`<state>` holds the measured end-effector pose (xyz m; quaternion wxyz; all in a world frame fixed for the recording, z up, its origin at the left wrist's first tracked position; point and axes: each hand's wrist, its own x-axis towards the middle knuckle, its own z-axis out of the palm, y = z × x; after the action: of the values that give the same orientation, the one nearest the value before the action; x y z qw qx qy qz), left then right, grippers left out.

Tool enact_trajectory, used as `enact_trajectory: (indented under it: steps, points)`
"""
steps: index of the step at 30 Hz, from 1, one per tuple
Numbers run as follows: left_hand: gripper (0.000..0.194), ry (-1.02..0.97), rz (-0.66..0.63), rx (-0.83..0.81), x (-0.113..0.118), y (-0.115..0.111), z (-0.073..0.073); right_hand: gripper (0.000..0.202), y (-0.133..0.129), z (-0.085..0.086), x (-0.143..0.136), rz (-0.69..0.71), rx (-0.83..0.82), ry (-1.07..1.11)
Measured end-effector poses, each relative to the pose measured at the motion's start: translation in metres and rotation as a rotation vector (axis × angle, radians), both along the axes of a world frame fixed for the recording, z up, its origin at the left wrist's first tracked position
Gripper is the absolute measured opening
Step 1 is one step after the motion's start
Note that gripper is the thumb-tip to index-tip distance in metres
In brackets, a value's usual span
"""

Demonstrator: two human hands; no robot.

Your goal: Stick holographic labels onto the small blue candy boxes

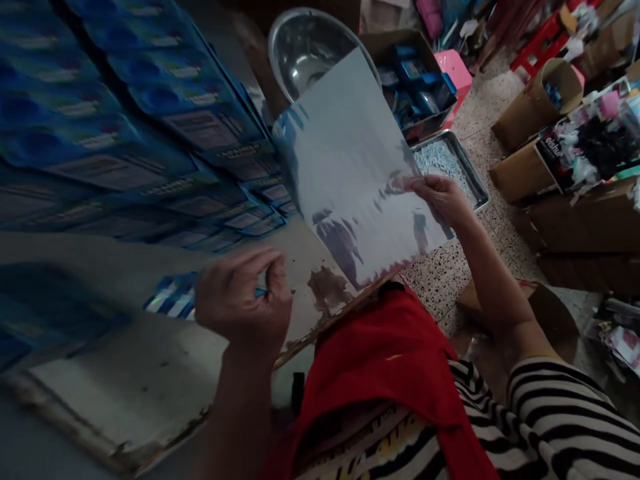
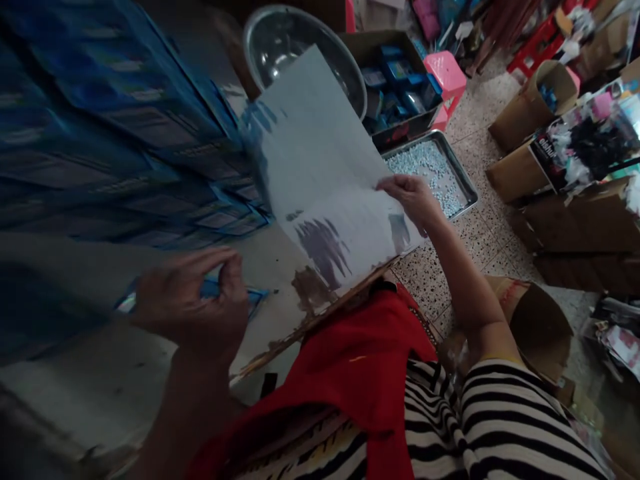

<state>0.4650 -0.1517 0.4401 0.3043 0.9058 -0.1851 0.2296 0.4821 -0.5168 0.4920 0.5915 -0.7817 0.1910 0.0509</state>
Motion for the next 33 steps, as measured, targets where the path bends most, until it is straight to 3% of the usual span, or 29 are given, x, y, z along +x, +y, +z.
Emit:
enact_trajectory:
  steps: [4, 7, 11, 15, 18, 21, 24, 28, 33]
  points:
    - [0.029, 0.063, -0.022, -0.006, 0.014, -0.025, 0.000, 0.028, -0.016, -0.006, -0.015, 0.081, -0.021, -0.002]
    - [0.034, 0.006, -0.034, -0.014, 0.028, -0.055, 0.012, 0.031, -0.034, -0.011, -0.025, 0.193, -0.035, -0.016]
    - [0.060, 0.165, -0.006, -0.033, 0.058, -0.106, 0.024, 0.040, -0.054, -0.036, -0.040, 0.311, -0.011, 0.025]
    - [0.055, 0.403, 0.024, -0.076, 0.089, -0.133, 0.006, 0.044, -0.059, -0.079, -0.052, 0.382, 0.016, 0.119]
    - [0.044, 0.546, 0.026, -0.054, 0.099, -0.132, -0.008, 0.047, -0.046, -0.093, -0.046, 0.412, -0.096, 0.071]
    - [0.031, 0.647, -0.014, 0.022, 0.096, -0.129, -0.008, 0.065, -0.023, -0.084, -0.013, 0.366, -0.258, -0.229]
    - [0.026, 0.654, -0.020, 0.084, 0.091, -0.130, -0.005, 0.048, -0.001, -0.066, 0.035, 0.483, -0.353, -0.430]
    - [0.029, 0.649, -0.057, 0.095, 0.086, -0.130, -0.010, 0.024, 0.012, -0.054, 0.079, 0.718, -0.410, -0.353]
    - [0.026, 0.565, -0.078, 0.105, 0.075, -0.123, -0.029, 0.009, 0.011, -0.057, 0.081, 0.764, -0.315, -0.111]
